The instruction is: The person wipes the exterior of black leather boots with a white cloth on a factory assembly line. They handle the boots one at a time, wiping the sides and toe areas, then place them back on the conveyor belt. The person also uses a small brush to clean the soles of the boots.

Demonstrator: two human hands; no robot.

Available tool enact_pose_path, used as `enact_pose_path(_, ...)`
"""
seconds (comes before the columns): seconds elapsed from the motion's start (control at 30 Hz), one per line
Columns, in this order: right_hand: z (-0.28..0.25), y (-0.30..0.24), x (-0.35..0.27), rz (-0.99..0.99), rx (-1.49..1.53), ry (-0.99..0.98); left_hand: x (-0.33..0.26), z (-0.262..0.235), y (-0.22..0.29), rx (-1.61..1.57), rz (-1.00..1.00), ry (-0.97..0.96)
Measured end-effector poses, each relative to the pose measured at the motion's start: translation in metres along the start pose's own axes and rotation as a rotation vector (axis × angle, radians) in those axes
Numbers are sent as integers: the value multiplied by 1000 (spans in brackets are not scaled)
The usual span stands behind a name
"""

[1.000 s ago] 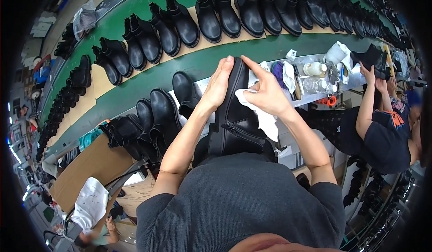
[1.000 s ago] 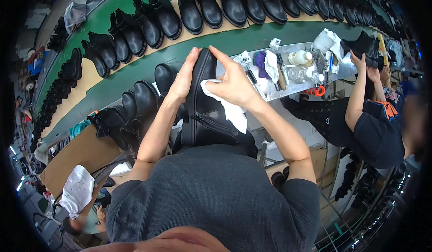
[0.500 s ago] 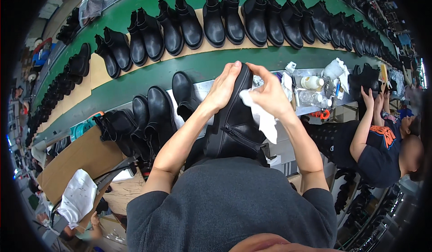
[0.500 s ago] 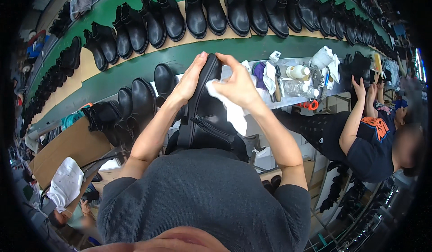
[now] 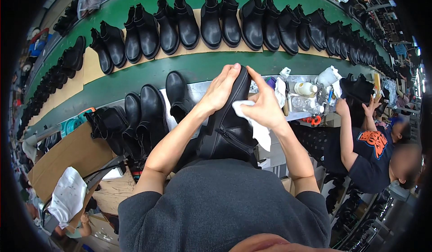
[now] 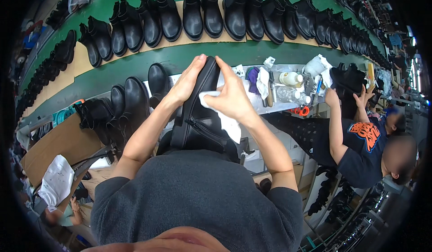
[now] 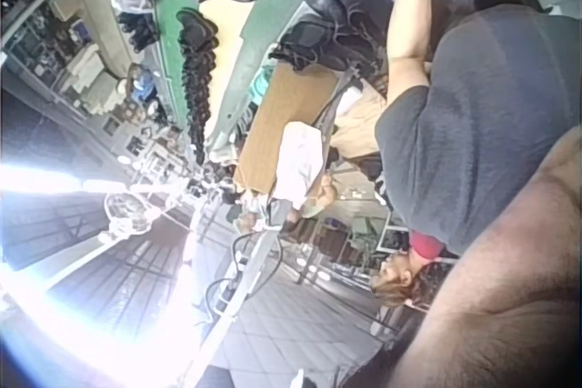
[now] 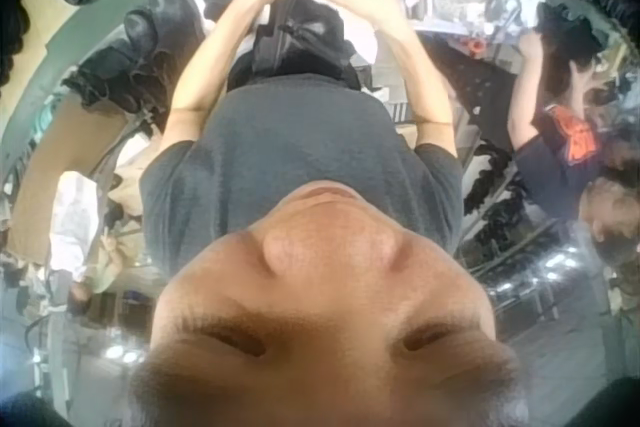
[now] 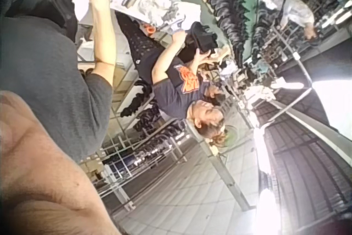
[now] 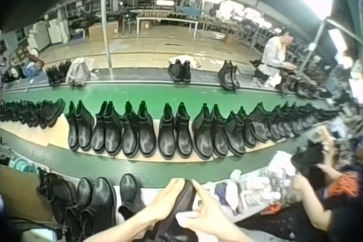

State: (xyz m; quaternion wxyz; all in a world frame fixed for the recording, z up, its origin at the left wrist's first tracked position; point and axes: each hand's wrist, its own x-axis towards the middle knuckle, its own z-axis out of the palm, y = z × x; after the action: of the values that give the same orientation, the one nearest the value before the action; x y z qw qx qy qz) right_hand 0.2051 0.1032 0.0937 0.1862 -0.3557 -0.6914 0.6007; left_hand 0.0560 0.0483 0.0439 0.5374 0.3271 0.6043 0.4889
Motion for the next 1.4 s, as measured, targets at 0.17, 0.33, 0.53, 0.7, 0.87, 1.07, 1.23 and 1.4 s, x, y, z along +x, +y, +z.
enact_pose_path(0.17,-20,15,33,130,197,15,-1,2,-2,-5,-11,44)
enact_pose_path(0.33,-24,26,42,287,438,-9,-4,1,3,-87,17,14)
enact_pose_path(0.53,8,163,47,227,-309,152,-18,-7,17,-369,-159,158)
enact_pose_path(0.7,-26,166,18,30,-668,534,-23,-35,5,-340,-196,95)
enact_pose_path(0.87,-104,227,16,303,-997,668,-17,-13,16,-353,-194,170)
enact_pose_path(1.07,-124,261,18,-3,-512,937,-9,-6,16,-300,-175,141)
enact_pose_path(1.23,-127,223,3,-337,961,749,-9,-2,22,-325,-211,146)
enact_pose_path(1.4,-189,190,18,123,512,1248,-5,2,23,-282,-199,117)
